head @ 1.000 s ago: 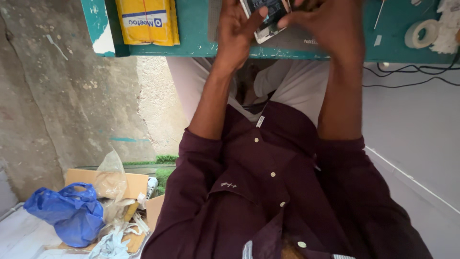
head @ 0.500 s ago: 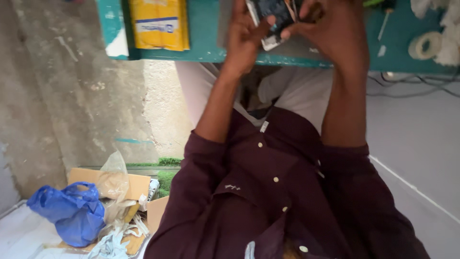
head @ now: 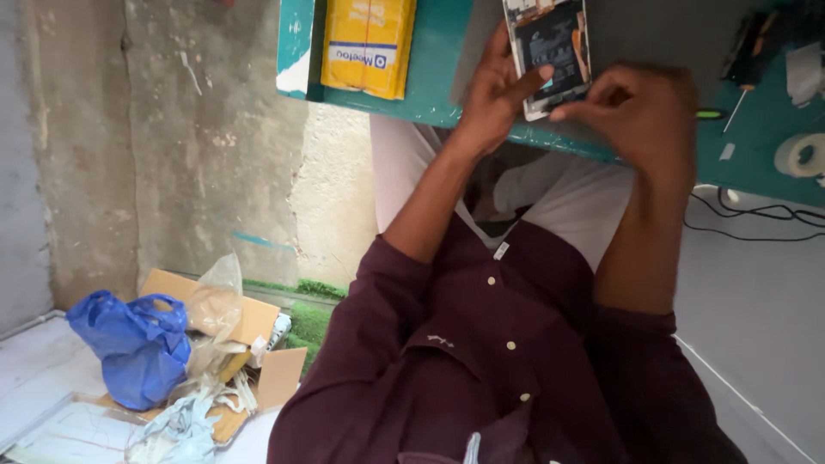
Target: The person is seated on the floor, working on a disassembled smartphone. They use a green plastic prying tool to carefully separate the screen assembly from the phone's frame and disconnect internal ribbon cables.
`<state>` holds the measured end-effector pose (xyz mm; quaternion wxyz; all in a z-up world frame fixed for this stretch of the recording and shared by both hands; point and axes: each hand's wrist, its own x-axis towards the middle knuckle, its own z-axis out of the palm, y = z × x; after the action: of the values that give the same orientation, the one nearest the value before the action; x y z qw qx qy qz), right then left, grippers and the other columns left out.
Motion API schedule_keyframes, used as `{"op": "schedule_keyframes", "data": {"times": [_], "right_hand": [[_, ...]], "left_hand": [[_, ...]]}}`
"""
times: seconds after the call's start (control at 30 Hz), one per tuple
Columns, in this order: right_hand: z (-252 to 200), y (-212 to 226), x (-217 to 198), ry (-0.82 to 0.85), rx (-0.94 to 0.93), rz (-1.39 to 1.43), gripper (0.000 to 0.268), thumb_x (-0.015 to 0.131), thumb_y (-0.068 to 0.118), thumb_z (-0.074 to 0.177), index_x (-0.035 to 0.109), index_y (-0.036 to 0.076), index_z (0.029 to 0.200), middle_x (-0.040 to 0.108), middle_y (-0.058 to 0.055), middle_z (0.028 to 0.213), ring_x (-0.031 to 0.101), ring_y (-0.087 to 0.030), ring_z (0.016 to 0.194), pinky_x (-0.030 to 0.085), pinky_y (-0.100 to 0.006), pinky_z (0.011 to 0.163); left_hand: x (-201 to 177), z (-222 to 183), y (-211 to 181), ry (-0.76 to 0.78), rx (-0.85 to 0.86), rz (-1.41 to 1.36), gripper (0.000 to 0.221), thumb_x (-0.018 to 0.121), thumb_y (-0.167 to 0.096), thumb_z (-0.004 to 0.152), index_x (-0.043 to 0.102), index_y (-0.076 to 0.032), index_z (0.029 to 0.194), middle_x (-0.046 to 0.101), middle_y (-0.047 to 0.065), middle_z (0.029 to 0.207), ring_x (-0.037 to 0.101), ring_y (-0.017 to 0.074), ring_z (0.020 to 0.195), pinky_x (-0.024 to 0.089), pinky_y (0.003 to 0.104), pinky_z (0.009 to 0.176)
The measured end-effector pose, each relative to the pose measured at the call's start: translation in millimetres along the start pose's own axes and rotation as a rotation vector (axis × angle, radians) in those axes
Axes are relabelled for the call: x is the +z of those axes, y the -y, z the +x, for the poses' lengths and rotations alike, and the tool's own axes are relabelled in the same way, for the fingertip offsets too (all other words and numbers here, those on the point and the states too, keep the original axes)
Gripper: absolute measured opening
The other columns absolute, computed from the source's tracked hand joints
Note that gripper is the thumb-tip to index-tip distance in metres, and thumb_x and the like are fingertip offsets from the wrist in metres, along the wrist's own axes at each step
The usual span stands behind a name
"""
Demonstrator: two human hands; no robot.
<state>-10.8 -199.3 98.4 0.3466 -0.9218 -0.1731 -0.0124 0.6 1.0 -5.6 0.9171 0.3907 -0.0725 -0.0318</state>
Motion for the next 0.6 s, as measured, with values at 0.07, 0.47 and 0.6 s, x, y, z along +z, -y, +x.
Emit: {"op": "schedule_keyframes", "data": {"times": [0.07, 0.47, 0.6], "right_hand": [[2.6, -3.5, -3.4, -0.001, 0.038, 0.022, 0.041, 0.099, 0.033, 0.086, 0.072, 0.002, 0.081, 0.069, -0.005, 0.071, 0.063, -0.010, 0.062, 0.047, -0.025, 0.059], [-1.3, 9.2, -4.4, 0.016, 0.097, 0.177, 0.042, 0.101, 0.029, 0.084, 0.072, 0.000, 0.080, 0.065, -0.004, 0.068, 0.055, -0.009, 0.058, 0.043, -0.027, 0.055], [-5.3, 1.3, -7.9, -0.026, 0.068, 0.121, 0.042, 0.101, 0.032, 0.085, 0.073, 0.001, 0.079, 0.067, -0.004, 0.071, 0.058, -0.008, 0.058, 0.043, -0.025, 0.055]], "left_hand": [[3.7, 0.0, -2.5, -0.009, -0.018, 0.000, 0.067, 0.067, 0.010, 0.102, 0.033, -0.005, 0.157, 0.064, 0.013, 0.137, 0.063, 0.0203, 0.125, 0.055, 0.037, 0.108], [5.3, 5.5, -5.5, -0.015, -0.014, 0.116, 0.053, 0.068, 0.010, 0.101, 0.043, -0.001, 0.147, 0.056, 0.008, 0.144, 0.058, 0.0195, 0.132, 0.051, 0.035, 0.111], [5.3, -2.6, -4.3, -0.034, -0.074, 0.135, 0.057, 0.066, 0.009, 0.102, 0.037, -0.003, 0.149, 0.060, 0.012, 0.137, 0.064, 0.0218, 0.122, 0.056, 0.038, 0.102]]}}
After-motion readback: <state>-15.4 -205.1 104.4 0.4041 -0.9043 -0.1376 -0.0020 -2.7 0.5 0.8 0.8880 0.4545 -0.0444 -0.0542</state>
